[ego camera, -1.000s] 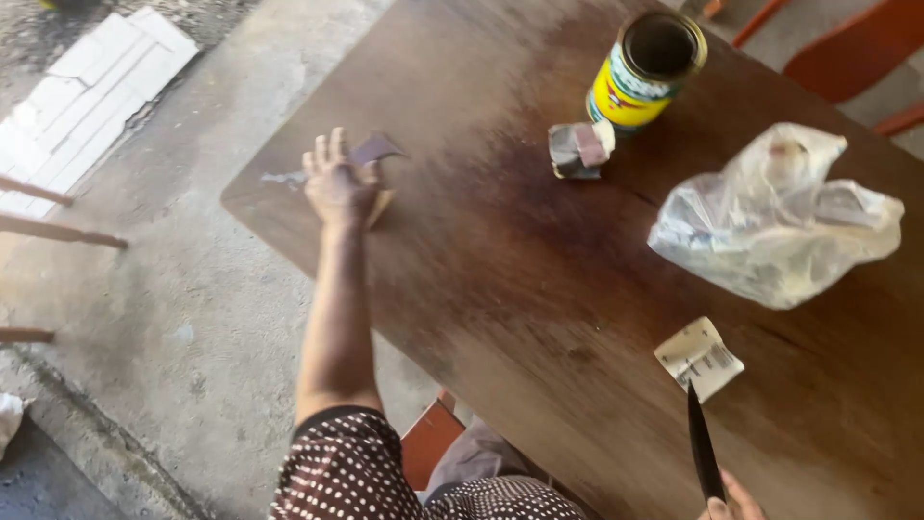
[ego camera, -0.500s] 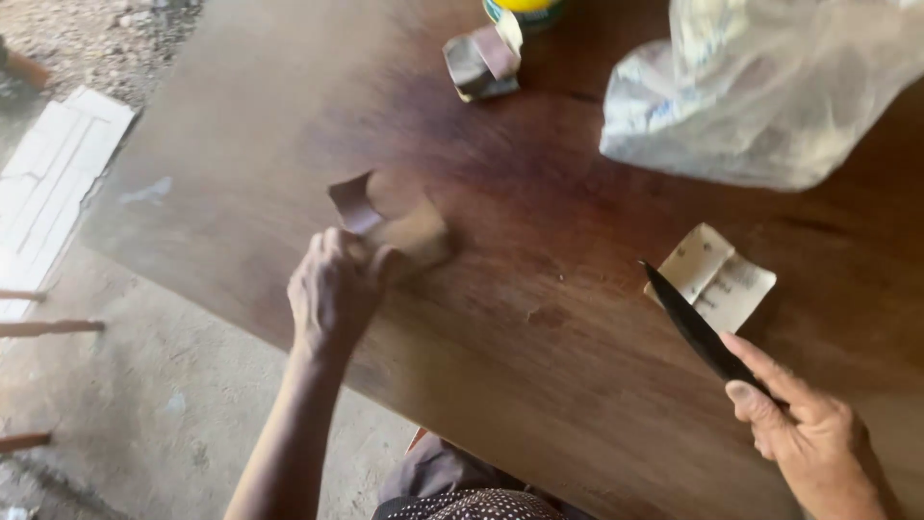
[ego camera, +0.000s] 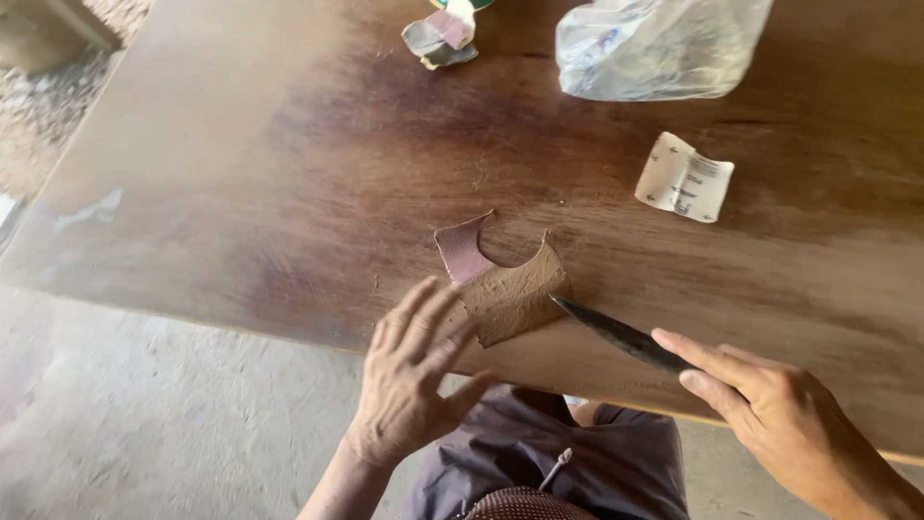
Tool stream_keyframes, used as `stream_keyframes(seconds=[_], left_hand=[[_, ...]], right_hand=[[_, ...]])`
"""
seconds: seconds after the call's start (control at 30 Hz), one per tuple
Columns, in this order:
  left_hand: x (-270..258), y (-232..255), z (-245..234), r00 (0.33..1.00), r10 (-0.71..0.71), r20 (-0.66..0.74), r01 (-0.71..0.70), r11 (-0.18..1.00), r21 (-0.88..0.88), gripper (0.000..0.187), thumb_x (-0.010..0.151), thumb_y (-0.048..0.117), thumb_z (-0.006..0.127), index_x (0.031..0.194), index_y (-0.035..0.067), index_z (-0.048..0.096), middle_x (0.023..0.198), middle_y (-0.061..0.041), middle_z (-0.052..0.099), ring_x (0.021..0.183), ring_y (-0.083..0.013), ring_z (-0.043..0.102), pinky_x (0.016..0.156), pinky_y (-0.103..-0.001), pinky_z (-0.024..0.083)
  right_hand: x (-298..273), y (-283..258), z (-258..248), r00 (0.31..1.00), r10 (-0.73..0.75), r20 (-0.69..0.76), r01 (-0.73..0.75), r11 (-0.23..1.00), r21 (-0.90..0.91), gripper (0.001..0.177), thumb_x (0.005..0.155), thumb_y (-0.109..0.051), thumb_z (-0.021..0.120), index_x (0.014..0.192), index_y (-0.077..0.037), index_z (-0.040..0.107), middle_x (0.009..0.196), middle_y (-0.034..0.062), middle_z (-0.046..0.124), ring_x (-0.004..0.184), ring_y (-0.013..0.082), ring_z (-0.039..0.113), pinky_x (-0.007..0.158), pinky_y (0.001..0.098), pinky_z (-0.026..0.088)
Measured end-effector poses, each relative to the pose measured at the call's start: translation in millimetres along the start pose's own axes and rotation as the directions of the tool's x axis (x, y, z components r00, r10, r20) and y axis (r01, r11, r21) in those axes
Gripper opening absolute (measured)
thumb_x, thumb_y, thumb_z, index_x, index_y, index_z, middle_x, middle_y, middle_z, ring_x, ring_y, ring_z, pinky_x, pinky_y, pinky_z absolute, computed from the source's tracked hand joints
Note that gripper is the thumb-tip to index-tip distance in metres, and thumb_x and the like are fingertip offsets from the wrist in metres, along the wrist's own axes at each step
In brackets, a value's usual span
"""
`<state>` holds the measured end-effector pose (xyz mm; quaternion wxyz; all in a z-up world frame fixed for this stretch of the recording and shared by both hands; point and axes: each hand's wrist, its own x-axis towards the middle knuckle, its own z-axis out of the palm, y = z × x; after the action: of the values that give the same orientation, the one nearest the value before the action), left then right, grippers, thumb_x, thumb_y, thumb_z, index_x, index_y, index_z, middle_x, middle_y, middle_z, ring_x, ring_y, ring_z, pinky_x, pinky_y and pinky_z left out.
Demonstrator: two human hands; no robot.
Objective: The person scrapes a section of a wooden table surface using a knife, then switches to sanding the table with a sandpaper sheet. The person moves around the table to sand different areas, including the edges and corners.
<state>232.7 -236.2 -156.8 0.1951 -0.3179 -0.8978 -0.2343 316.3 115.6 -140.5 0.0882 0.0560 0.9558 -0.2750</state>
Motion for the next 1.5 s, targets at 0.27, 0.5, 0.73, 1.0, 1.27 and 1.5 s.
stream_keyframes(seconds=[0.27, 0.5, 0.73, 1.0, 1.27, 1.5], left_hand=[[-14.1, -11.0, 25.1, 0.979, 0.176, 0.108, -0.175, 0.984, -0.014, 0.065, 0.086, 0.049, 0.073, 0.142, 0.019, 0.06, 0.156, -0.01, 0.048, 0.147, -0.0316, 0.04, 0.118, -0.05, 0.032], [-10.7, 4.3, 22.7, 0.987, 0.067, 0.15, -0.062, 0.997, -0.037, 0.068, 0.076, 0.04, 0.08, 0.138, 0.021, 0.061, 0.146, -0.013, 0.051, 0.138, -0.0359, 0.042, 0.115, -0.056, 0.03], [-9.6, 16.2, 34.1, 0.979, 0.032, 0.203, -0.036, 0.999, 0.019, 0.07, 0.078, 0.039, 0.078, 0.142, 0.02, 0.058, 0.143, -0.018, 0.051, 0.141, -0.0339, 0.039, 0.118, -0.059, 0.026], [-14.4, 14.4, 36.4, 0.987, 0.036, 0.156, -0.037, 0.999, 0.007, 0.069, 0.081, 0.042, 0.077, 0.144, 0.023, 0.057, 0.144, -0.017, 0.048, 0.14, -0.0334, 0.04, 0.118, -0.06, 0.026], [-14.3, 13.6, 37.0, 0.988, 0.033, 0.152, -0.033, 0.999, -0.001, 0.072, 0.078, 0.043, 0.078, 0.144, 0.023, 0.056, 0.143, -0.017, 0.048, 0.14, -0.0339, 0.039, 0.117, -0.061, 0.026], [-12.8, 14.1, 34.0, 0.985, 0.045, 0.168, -0.045, 0.999, -0.004, 0.072, 0.078, 0.042, 0.079, 0.144, 0.023, 0.055, 0.143, -0.016, 0.048, 0.14, -0.034, 0.039, 0.118, -0.06, 0.026]], right_hand=[[5.8, -60.7, 4.2, 0.974, 0.225, -0.036, -0.228, 0.958, -0.172, 0.05, 0.095, -0.033, 0.068, 0.144, -0.04, 0.06, 0.077, 0.0005, 0.075, 0.05, 0.0186, 0.057, 0.052, 0.0357, 0.054], [18.4, -47.8, 19.5, 0.993, -0.024, -0.118, 0.008, 0.991, -0.134, 0.048, 0.093, -0.031, 0.066, 0.141, -0.032, 0.063, 0.057, -0.0005, 0.063, 0.041, 0.0089, 0.045, 0.039, 0.0278, 0.045], [19.3, -48.6, 35.7, 0.998, 0.008, -0.062, -0.016, 0.991, -0.13, 0.048, 0.095, -0.032, 0.062, 0.143, -0.033, 0.064, 0.056, 0.0003, 0.06, 0.036, 0.0083, 0.038, 0.031, 0.0258, 0.041], [22.1, -56.0, 24.6, 0.998, -0.013, -0.059, 0.0, 0.975, -0.222, 0.048, 0.097, -0.034, 0.063, 0.145, -0.032, 0.061, 0.061, -0.0023, 0.059, 0.037, 0.0092, 0.041, 0.028, 0.0243, 0.042], [24.2, -63.9, 21.8, 0.996, -0.043, -0.08, 0.024, 0.974, -0.226, 0.049, 0.094, -0.033, 0.065, 0.143, -0.031, 0.063, 0.058, -0.0017, 0.06, 0.038, 0.0099, 0.043, 0.031, 0.0255, 0.042], [25.1, -64.1, 19.3, 0.997, -0.037, -0.073, 0.02, 0.973, -0.229, 0.048, 0.095, -0.032, 0.066, 0.143, -0.03, 0.063, 0.058, -0.0008, 0.061, 0.038, 0.0099, 0.044, 0.032, 0.0257, 0.042]])
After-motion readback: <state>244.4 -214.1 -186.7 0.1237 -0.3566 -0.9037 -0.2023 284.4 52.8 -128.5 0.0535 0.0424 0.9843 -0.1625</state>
